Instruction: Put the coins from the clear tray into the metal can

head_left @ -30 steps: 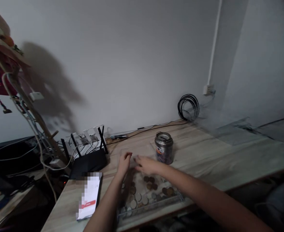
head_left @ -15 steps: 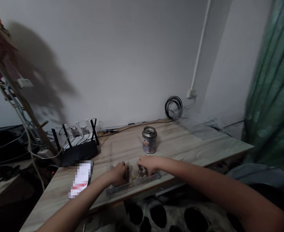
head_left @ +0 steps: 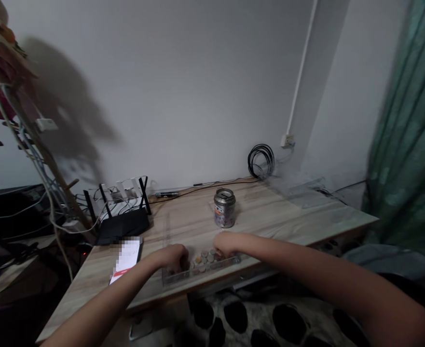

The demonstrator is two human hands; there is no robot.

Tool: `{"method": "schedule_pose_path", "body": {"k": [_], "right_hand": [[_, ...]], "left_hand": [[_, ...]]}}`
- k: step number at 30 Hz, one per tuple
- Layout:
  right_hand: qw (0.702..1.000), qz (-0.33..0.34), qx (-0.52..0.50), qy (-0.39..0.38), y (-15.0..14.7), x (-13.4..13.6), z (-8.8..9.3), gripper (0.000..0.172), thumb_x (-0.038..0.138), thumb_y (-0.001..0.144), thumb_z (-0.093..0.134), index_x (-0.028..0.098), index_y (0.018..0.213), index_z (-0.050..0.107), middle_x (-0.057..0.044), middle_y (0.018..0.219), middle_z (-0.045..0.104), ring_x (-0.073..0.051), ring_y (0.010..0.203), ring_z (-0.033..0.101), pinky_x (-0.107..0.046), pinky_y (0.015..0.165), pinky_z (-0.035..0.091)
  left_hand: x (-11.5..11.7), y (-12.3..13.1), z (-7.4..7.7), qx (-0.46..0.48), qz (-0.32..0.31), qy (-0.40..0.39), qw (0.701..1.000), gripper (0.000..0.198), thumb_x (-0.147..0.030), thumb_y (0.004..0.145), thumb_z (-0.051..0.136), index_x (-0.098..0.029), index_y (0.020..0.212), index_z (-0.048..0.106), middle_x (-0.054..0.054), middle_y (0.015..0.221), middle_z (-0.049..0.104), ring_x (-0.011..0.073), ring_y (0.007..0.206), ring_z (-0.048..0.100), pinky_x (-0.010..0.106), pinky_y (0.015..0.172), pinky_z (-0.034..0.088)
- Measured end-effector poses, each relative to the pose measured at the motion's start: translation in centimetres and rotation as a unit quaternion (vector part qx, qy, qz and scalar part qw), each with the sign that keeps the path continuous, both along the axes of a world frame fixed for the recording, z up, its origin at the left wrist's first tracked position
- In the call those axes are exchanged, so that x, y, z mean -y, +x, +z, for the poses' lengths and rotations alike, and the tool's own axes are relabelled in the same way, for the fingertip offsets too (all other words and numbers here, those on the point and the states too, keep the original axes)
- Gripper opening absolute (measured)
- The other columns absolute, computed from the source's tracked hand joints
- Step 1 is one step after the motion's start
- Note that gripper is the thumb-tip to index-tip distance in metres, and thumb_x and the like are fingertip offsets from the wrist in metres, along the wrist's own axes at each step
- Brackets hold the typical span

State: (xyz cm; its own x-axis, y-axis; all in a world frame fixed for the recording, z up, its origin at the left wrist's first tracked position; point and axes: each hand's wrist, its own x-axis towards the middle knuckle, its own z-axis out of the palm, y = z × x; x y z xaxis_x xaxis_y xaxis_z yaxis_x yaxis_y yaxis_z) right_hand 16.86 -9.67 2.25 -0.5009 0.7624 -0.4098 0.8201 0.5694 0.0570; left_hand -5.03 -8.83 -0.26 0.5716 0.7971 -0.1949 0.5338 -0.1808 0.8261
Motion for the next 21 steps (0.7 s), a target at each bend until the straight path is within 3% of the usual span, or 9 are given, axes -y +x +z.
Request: {"method": "schedule_pose_path", "body": {"k": [4,7,10,13,15,16,18,21], "right_hand": [[1.0,-0.006,0.026,-0.017,-0.6,-0.5,-0.1,0.011,0.004,0.044,0.058,0.015,0.043,0.058,-0.004,0.053,0.061,-0.02,0.063,0.058,-0.028,0.061,0.041],[0.998,-0.005,0.058,-0.04,-1.2,-0.9,-0.2,0.006,0.006,0.044,0.059,0.011,0.047,0.061,-0.01,0.061,0.064,-0.022,0.066,0.058,-0.029,0.061,0.041],[0.994,-0.003,0.084,-0.064,-1.7,-1.1,-0.4,0.004,0.007,0.045,0.061,0.009,0.048,0.063,-0.012,0.061,0.064,-0.021,0.063,0.056,-0.028,0.058,0.04],[0.993,-0.004,0.089,-0.079,-2.0,-1.1,-0.1,0.005,0.007,0.047,0.062,0.009,0.051,0.064,-0.009,0.056,0.063,-0.018,0.058,0.054,-0.026,0.054,0.038],[0.995,-0.005,0.069,-0.077,-2.3,-1.2,0.6,0.012,0.009,0.049,0.063,0.009,0.06,0.067,-0.007,0.058,0.063,-0.016,0.056,0.053,-0.024,0.051,0.036],[0.996,-0.005,0.051,-0.073,-2.5,-1.3,1.2,0.017,0.012,0.052,0.063,0.009,0.068,0.068,-0.006,0.062,0.064,-0.015,0.056,0.052,-0.023,0.05,0.035],[0.998,-0.006,-0.021,-0.054,-3.0,-1.7,2.7,0.025,0.018,0.059,0.062,0.012,0.082,0.067,-0.004,0.071,0.065,-0.012,0.058,0.052,-0.02,0.049,0.034],[0.984,-0.009,-0.175,-0.02,-3.7,-2.3,4.8,0.032,0.026,0.064,0.06,0.014,0.093,0.064,-0.002,0.078,0.065,-0.01,0.062,0.053,-0.018,0.051,0.034]], "left_hand": [[0.2,0.1,0.8,-0.194,-0.134,0.087,0.968,0.021,-0.013,0.046,0.055,-0.016,0.065,0.064,0.0,0.059,0.06,0.0126,0.053,0.048,0.022,0.05,0.035],[-0.1,-0.1,0.8,-0.229,-0.175,0.056,0.956,0.034,-0.012,0.047,0.054,-0.015,0.078,0.065,0.0,0.068,0.062,0.0114,0.057,0.05,0.019,0.049,0.035],[-0.4,-0.7,0.1,-0.215,-0.186,0.026,0.958,0.029,-0.012,0.049,0.054,-0.015,0.076,0.065,-0.001,0.065,0.06,0.0108,0.056,0.05,0.019,0.049,0.035],[-0.3,-0.8,-0.6,-0.147,-0.136,0.009,0.98,0.018,-0.016,0.055,0.055,-0.014,0.071,0.063,-0.001,0.059,0.058,0.0103,0.053,0.049,0.019,0.048,0.035],[0.0,0.0,-0.7,-0.047,-0.02,0.024,0.998,0.016,-0.025,0.06,0.058,-0.013,0.071,0.061,0.0,0.06,0.057,0.0104,0.055,0.05,0.019,0.05,0.037],[0.2,0.6,-0.5,0.014,0.049,0.002,0.999,0.018,-0.03,0.063,0.057,-0.013,0.071,0.059,0.001,0.063,0.058,0.0108,0.057,0.052,0.019,0.052,0.038],[0.4,1.9,-0.2,0.153,0.132,-0.144,0.969,0.031,-0.042,0.073,0.048,-0.013,0.081,0.056,0.004,0.069,0.06,0.0123,0.061,0.056,0.021,0.055,0.043],[0.3,3.7,0.1,0.25,0.092,-0.414,0.87,0.044,-0.047,0.079,0.037,-0.008,0.085,0.056,0.012,0.073,0.062,0.0154,0.062,0.06,0.022,0.052,0.045]]}}
